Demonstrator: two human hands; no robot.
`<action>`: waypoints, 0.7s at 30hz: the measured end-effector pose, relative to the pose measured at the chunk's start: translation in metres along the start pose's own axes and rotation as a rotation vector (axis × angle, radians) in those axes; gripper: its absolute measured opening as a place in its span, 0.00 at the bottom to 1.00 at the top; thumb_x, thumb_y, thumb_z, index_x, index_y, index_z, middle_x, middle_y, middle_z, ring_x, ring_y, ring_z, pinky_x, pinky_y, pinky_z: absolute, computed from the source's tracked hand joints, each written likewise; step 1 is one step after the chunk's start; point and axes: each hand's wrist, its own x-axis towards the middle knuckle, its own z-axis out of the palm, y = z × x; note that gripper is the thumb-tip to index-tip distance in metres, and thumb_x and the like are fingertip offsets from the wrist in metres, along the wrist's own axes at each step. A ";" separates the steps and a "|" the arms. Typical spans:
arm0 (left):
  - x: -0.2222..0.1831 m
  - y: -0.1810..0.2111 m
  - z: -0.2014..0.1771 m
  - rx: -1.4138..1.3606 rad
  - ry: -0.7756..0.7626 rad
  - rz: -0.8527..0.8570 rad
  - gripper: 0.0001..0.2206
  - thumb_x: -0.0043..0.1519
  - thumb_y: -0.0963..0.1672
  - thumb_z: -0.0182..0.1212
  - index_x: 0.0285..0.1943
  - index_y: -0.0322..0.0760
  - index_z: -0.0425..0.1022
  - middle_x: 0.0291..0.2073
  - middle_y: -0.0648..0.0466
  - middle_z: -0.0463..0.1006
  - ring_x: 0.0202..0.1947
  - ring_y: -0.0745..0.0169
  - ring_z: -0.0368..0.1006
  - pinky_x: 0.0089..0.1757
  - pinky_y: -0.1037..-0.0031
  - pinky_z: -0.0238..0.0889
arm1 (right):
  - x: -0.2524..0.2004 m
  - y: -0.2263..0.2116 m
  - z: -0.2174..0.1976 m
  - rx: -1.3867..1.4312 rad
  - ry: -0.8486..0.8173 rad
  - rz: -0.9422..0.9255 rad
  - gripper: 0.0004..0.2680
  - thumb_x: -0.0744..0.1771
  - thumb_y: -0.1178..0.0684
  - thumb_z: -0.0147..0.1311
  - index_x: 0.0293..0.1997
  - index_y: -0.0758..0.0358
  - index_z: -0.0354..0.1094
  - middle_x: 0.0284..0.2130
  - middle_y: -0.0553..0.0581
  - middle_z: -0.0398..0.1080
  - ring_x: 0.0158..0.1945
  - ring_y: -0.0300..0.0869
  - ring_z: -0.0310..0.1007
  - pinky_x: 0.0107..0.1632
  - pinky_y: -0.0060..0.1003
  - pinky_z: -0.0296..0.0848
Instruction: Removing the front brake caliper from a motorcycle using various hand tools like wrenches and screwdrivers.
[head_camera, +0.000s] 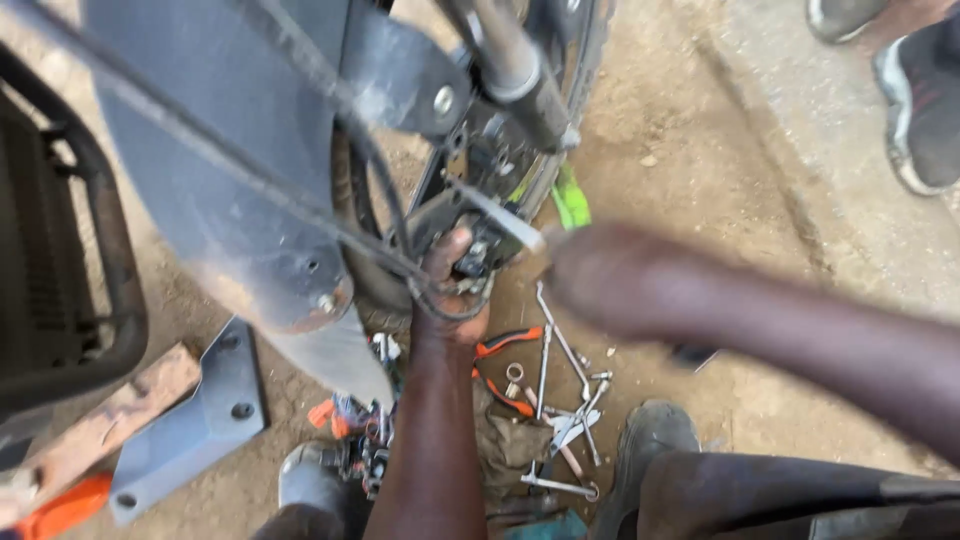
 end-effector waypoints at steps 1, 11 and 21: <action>-0.007 0.006 0.003 -0.012 -0.050 0.009 0.07 0.56 0.40 0.66 0.43 0.35 0.83 0.38 0.48 0.85 0.43 0.56 0.82 0.47 0.59 0.78 | 0.001 0.009 -0.011 -0.065 -0.062 0.022 0.14 0.73 0.40 0.34 0.55 0.51 0.65 0.34 0.56 0.74 0.36 0.46 0.75 0.40 0.43 0.74; 0.016 -0.013 -0.042 0.125 -0.164 -0.029 0.22 0.56 0.47 0.67 0.60 0.37 0.78 0.51 0.47 0.83 0.50 0.47 0.80 0.40 0.53 0.78 | 0.016 0.039 -0.027 -0.246 0.016 0.125 0.17 0.73 0.32 0.35 0.58 0.42 0.68 0.20 0.48 0.63 0.20 0.35 0.57 0.23 0.25 0.62; 0.022 -0.013 -0.046 0.066 -0.115 -0.087 0.15 0.56 0.44 0.67 0.52 0.36 0.81 0.49 0.45 0.83 0.50 0.45 0.80 0.43 0.44 0.78 | 0.025 0.036 -0.041 -0.529 0.165 0.100 0.19 0.74 0.35 0.29 0.45 0.42 0.74 0.37 0.52 0.80 0.43 0.52 0.81 0.39 0.44 0.74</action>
